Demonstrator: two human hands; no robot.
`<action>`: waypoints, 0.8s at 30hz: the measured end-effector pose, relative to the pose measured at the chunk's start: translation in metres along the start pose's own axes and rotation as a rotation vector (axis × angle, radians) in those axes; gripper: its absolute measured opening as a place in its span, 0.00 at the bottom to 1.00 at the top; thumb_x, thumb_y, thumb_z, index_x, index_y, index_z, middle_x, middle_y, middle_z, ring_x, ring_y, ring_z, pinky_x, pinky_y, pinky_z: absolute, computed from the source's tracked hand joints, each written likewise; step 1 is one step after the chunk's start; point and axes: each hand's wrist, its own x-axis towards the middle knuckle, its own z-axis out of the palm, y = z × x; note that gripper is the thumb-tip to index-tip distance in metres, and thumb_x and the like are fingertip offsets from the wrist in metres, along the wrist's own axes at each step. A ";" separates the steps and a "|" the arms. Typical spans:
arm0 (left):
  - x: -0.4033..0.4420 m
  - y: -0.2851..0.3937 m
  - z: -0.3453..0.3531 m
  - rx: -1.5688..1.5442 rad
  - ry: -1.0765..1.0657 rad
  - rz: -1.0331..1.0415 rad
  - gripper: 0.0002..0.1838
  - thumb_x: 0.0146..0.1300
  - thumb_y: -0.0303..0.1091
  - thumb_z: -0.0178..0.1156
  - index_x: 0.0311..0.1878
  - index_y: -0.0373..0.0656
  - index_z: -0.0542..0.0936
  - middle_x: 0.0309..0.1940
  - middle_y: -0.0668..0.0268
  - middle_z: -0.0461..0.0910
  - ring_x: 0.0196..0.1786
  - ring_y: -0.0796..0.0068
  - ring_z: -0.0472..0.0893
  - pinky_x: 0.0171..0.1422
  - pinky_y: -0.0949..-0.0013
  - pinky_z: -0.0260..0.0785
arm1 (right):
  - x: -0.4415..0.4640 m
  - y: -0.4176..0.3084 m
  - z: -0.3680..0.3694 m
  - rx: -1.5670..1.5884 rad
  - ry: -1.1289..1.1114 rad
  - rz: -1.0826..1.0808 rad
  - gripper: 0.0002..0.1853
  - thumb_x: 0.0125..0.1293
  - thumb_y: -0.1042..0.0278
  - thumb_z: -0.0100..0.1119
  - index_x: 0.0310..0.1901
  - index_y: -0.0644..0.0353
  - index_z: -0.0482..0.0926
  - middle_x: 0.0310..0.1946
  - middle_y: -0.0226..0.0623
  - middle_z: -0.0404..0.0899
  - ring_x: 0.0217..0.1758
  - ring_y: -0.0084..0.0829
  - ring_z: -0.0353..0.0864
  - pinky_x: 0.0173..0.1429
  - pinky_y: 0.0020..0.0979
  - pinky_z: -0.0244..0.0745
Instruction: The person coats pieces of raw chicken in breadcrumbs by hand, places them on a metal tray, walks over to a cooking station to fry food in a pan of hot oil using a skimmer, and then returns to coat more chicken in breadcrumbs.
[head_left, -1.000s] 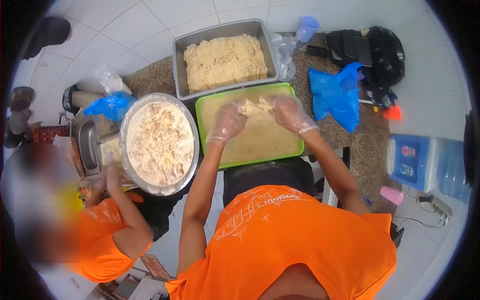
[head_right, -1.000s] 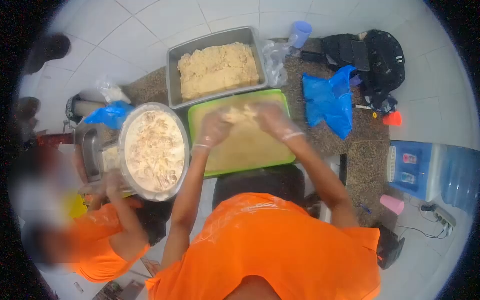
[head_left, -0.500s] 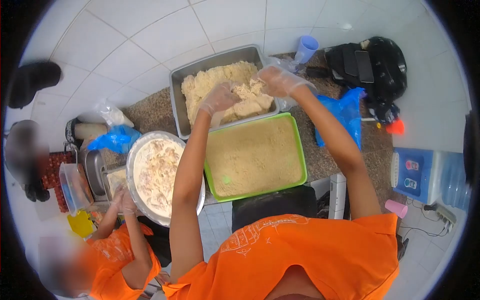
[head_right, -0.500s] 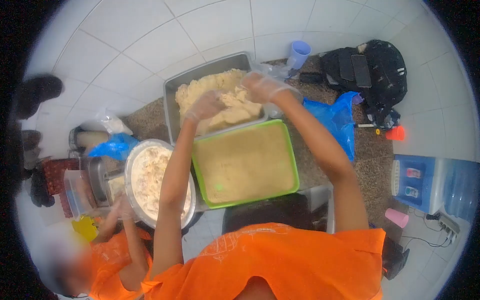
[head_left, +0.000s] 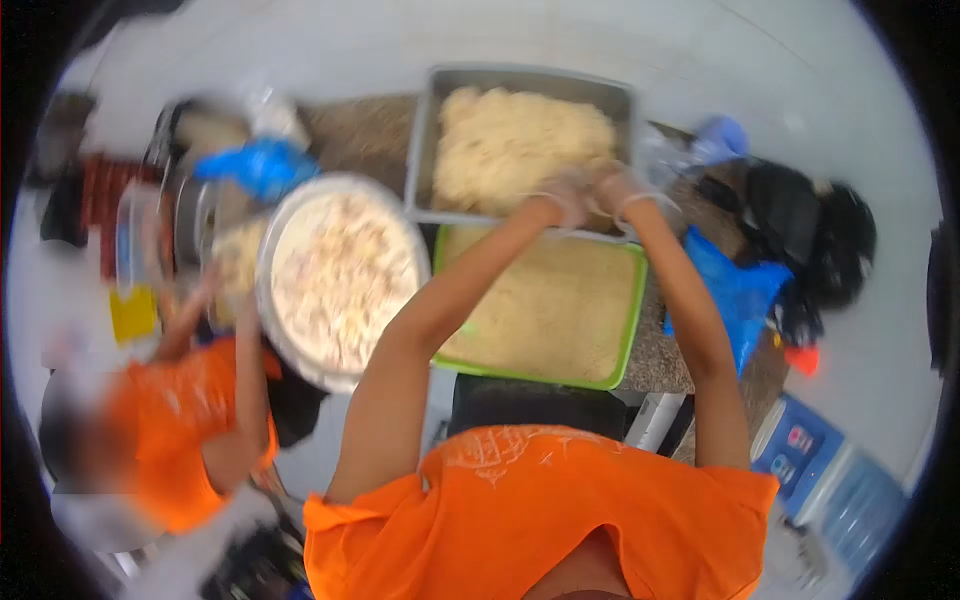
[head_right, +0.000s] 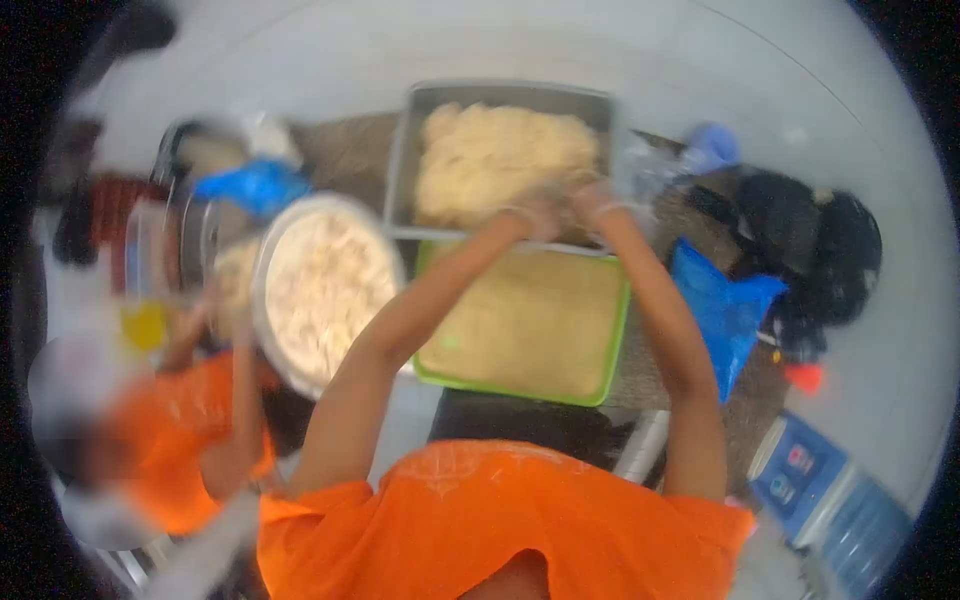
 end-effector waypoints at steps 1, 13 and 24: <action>0.006 -0.003 0.012 -0.109 0.027 -0.068 0.17 0.56 0.35 0.55 0.47 0.39 0.81 0.48 0.50 0.81 0.53 0.54 0.80 0.57 0.58 0.71 | -0.006 -0.008 0.001 0.009 0.026 0.005 0.12 0.57 0.70 0.56 0.41 0.62 0.82 0.45 0.50 0.81 0.51 0.45 0.80 0.55 0.40 0.74; -0.199 0.037 0.003 -0.446 0.298 -0.241 0.19 0.54 0.23 0.53 0.51 0.44 0.78 0.46 0.51 0.81 0.51 0.51 0.79 0.53 0.54 0.71 | -0.115 -0.130 -0.062 0.559 -0.075 0.149 0.14 0.61 0.59 0.61 0.44 0.58 0.81 0.37 0.45 0.82 0.39 0.47 0.81 0.46 0.42 0.76; -0.430 -0.148 0.081 0.570 0.720 -0.688 0.15 0.58 0.33 0.55 0.48 0.46 0.80 0.44 0.53 0.81 0.47 0.53 0.79 0.50 0.53 0.72 | 0.003 -0.367 -0.054 0.396 0.408 -0.468 0.08 0.57 0.70 0.56 0.39 0.56 0.79 0.38 0.42 0.81 0.43 0.46 0.80 0.47 0.45 0.74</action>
